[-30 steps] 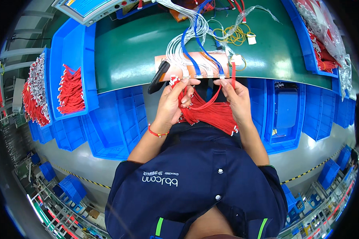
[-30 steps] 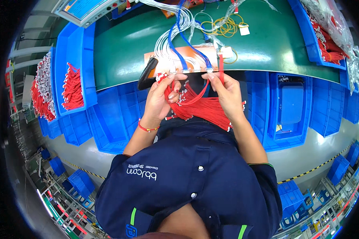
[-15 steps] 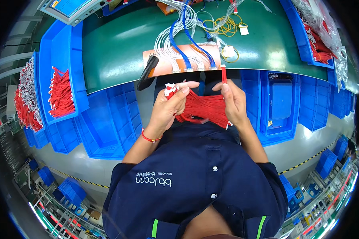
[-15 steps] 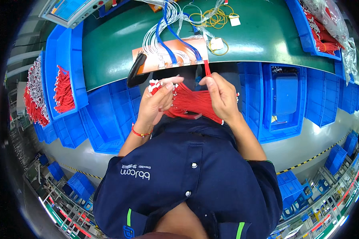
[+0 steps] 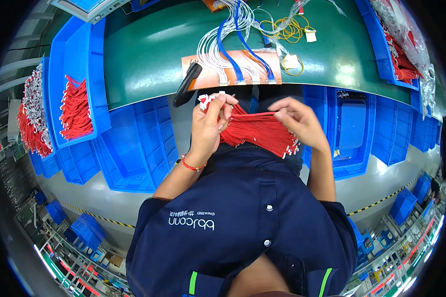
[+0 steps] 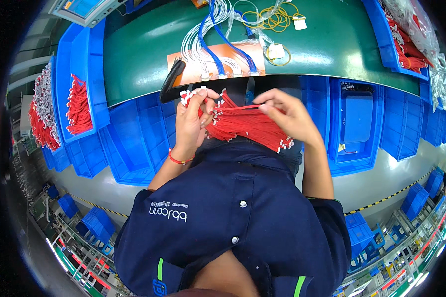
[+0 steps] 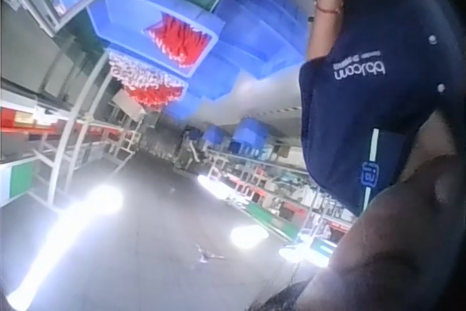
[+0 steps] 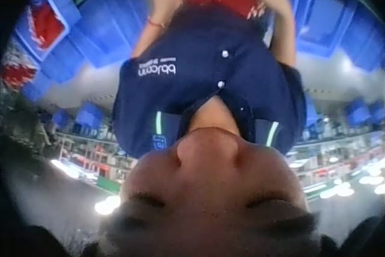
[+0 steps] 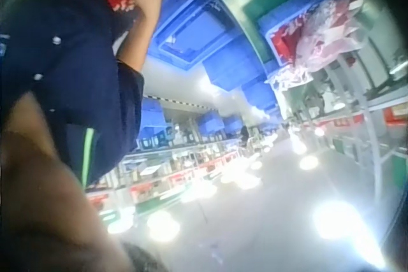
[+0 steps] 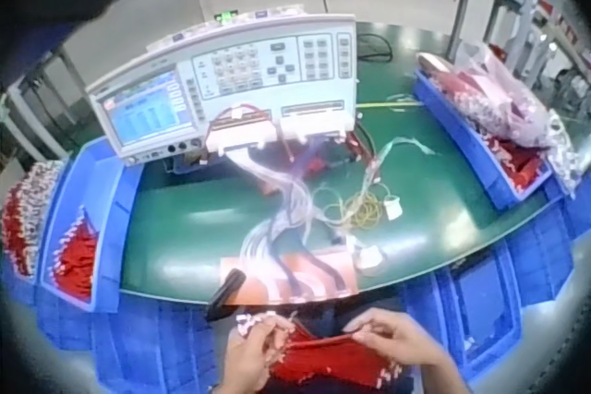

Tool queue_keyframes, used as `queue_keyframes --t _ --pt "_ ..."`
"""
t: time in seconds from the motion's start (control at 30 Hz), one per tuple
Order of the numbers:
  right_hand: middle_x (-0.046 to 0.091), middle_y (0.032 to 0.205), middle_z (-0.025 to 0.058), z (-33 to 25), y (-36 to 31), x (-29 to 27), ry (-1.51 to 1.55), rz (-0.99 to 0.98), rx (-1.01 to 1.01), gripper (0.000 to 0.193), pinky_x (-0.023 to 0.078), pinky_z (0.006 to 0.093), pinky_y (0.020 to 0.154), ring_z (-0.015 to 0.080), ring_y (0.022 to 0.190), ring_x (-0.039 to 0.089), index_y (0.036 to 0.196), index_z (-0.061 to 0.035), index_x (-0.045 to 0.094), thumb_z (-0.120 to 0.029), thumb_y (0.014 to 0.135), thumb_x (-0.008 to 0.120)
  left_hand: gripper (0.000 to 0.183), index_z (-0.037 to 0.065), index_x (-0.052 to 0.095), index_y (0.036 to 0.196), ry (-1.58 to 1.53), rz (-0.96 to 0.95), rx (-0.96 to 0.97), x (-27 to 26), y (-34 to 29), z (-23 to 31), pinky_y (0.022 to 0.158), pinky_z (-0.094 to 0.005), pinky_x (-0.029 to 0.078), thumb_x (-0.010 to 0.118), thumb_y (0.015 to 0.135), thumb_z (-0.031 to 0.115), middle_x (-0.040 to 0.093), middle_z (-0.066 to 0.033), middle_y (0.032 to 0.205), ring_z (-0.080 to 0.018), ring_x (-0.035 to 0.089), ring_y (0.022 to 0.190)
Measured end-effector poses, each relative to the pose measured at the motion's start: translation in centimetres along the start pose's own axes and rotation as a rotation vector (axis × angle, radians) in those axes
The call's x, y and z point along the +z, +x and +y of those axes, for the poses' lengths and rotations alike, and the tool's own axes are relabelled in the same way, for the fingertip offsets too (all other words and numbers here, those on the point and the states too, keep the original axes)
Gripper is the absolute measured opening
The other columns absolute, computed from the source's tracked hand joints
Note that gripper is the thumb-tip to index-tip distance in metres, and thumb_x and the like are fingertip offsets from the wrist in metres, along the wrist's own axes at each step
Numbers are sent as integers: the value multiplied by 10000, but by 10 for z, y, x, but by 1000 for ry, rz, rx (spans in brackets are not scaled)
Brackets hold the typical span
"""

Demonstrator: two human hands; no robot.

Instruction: The person unties a bundle of red wires with white connectors, then repeatedly picks up individual wires, aligns them, and places them into a blue bin on the workbench. The person continues handling the wires one at a time throughout the clip.

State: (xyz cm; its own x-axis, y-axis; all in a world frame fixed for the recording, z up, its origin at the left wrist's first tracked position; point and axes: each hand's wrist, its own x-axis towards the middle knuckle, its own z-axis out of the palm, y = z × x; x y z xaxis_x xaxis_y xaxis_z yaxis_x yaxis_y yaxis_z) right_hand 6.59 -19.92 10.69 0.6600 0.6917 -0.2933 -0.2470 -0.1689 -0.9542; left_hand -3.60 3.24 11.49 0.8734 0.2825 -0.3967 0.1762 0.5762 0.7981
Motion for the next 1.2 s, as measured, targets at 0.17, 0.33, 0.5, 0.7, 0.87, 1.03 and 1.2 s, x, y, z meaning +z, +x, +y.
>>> queue_keyframes --t 0.17,0.33,0.5,0.7,0.87,1.03,1.2 --pt "606 782 37 7 -9 -20 561 63 -114 193 482 244 563 83 605 559 1103 25 632 -99 955 639 300 -45 685 988 50 26 27 3 9 2 428 -213 233 503 1045 186 521 12 646 -10 316 464" --pt "614 823 73 4 -4 1 603 21 -162 246 521 285 697 132 699 611 1148 42 660 -113 960 625 294 -49 692 998 85 53 40 5 10 2 428 -215 228 509 1040 178 540 4 658 -6 312 461" --pt "592 954 51 7 12 21 378 29 -187 240 483 264 750 117 798 581 1161 13 713 -71 946 646 289 -53 694 1009 86 68 57 8 11 3 426 -212 233 515 1033 173 555 -3 663 -4 311 456" --pt "634 1125 96 0 24 31 317 171 -107 229 500 263 779 119 826 603 1154 28 715 -68 961 637 303 -54 691 1036 -33 25 -21 6 13 9 426 -205 240 515 1033 192 574 -7 703 -8 327 465" --pt "662 1072 86 0 26 33 279 282 -169 232 513 268 769 124 793 612 1156 20 715 -84 957 654 327 -86 659 1119 -9 -81 -98 -5 16 18 416 -193 256 495 1029 182 605 -41 788 -13 329 464" --pt "682 1024 84 3 26 30 278 309 -122 222 501 247 732 102 729 596 1135 12 721 -104 954 666 329 -81 664 1128 10 -99 -97 -8 14 18 420 -194 260 485 1034 178 614 -44 793 -13 338 462" --pt "701 889 65 -2 32 34 375 324 -10 219 461 212 686 72 696 570 1064 20 728 -166 971 658 321 -65 678 1108 20 -91 -93 -8 14 17 431 -197 267 487 1040 183 612 -31 780 -11 344 467"
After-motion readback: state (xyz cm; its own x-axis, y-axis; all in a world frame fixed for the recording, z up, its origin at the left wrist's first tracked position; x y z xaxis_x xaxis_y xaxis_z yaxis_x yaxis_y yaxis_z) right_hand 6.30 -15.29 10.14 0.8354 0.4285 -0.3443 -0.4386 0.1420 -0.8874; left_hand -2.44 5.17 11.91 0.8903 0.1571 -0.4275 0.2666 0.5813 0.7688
